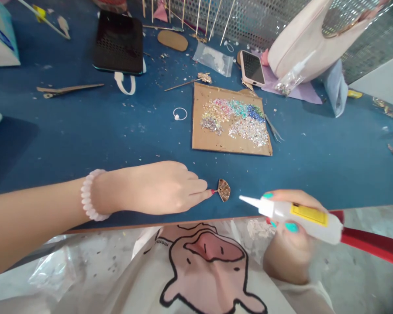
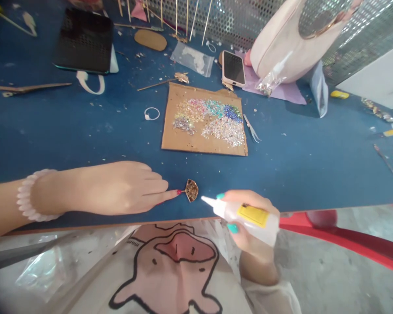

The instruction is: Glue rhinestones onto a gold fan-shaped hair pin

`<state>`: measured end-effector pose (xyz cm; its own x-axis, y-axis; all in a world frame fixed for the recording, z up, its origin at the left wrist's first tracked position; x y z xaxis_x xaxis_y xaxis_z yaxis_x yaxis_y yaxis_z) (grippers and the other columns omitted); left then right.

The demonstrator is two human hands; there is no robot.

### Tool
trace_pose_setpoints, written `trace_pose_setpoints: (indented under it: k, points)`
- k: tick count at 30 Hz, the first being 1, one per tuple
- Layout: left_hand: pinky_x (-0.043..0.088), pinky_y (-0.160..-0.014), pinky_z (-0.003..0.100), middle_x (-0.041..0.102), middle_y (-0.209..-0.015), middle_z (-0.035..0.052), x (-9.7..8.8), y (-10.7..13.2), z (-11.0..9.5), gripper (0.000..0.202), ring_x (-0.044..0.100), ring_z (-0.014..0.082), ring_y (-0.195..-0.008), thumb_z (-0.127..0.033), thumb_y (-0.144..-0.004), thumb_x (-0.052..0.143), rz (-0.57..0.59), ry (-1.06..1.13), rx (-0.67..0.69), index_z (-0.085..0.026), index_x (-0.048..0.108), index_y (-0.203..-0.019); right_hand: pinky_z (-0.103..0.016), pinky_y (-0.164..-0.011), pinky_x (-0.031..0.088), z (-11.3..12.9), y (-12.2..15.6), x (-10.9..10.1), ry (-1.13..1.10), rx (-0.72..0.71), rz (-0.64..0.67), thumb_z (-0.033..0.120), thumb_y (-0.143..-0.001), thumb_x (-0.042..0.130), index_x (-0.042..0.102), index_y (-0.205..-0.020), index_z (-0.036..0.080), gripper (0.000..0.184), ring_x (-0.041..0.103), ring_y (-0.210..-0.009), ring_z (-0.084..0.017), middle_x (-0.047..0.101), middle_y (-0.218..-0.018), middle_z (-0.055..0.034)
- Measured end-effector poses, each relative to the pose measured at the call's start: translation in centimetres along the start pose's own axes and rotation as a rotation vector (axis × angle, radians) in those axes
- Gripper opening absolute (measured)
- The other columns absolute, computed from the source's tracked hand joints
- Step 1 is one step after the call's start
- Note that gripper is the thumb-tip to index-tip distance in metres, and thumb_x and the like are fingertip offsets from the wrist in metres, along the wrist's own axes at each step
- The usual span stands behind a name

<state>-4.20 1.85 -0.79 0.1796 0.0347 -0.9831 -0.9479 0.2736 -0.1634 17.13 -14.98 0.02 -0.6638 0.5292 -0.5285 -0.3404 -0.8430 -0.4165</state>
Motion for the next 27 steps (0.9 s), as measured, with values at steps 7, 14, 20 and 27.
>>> trace_pose_setpoints:
  k: [7, 14, 20, 27]
  points:
    - [0.036, -0.047, 0.036, 0.061, -0.078, 0.0009, 0.0, 0.2, -0.4, 0.040, 0.050, 0.0184, -0.062, -0.017, -0.086, 0.052, -0.028, 0.004, 0.018, -0.025, 0.056, -0.125, -0.026, -0.052, 0.050, 1.4, -1.3, 3.6, -0.051, -0.036, -0.004, 0.044, -0.080, 0.059, 0.070, -0.078, 0.023, 0.024, 0.062, -0.057, -0.015, 0.070, -0.071, -0.0006]
    - [0.033, -0.049, 0.033, 0.053, -0.075, 0.0022, -0.1, 0.2, -0.5, 0.030, 0.048, 0.0159, -0.061, -0.013, -0.096, 0.035, -0.090, 0.030, 0.013, -0.012, 0.056, -0.117, -0.027, -0.054, 0.050, 0.5, -1.0, 3.8, 0.004, -0.030, -0.004, 0.044, -0.081, 0.057, 0.069, -0.076, 0.022, 0.026, 0.063, -0.059, -0.016, 0.071, -0.072, -0.0012]
    - [0.036, -0.046, 0.035, 0.057, -0.074, 0.0013, -0.2, 0.0, -0.5, 0.027, 0.048, 0.0172, -0.058, -0.016, -0.090, 0.046, -0.114, 0.035, 0.001, -0.022, 0.063, -0.111, -0.029, -0.055, 0.050, 0.2, -0.7, 3.8, 0.013, -0.016, -0.008, 0.047, -0.080, 0.057, 0.070, -0.078, 0.022, 0.029, 0.064, -0.061, -0.017, 0.071, -0.073, -0.0025]
    - [0.041, -0.046, 0.038, 0.062, -0.078, -0.0032, 0.1, 0.0, -0.5, 0.045, 0.049, 0.0201, -0.061, -0.018, -0.079, 0.057, -0.044, 0.038, -0.018, -0.038, 0.059, -0.119, -0.029, -0.055, 0.050, 0.2, -0.4, 3.7, -0.009, 0.004, 0.017, 0.043, -0.082, 0.058, 0.070, -0.081, 0.023, 0.024, 0.066, -0.065, -0.018, 0.072, -0.077, -0.0017]
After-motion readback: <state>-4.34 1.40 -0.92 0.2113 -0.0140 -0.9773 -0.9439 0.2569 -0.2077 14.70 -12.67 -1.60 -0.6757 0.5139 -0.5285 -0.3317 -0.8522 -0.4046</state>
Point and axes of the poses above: each hand's wrist, its own y-axis away from the middle knuckle, its own x-axis out of the palm, z = x × y, the point moved 2 cm from there along -y, towards the middle knuckle
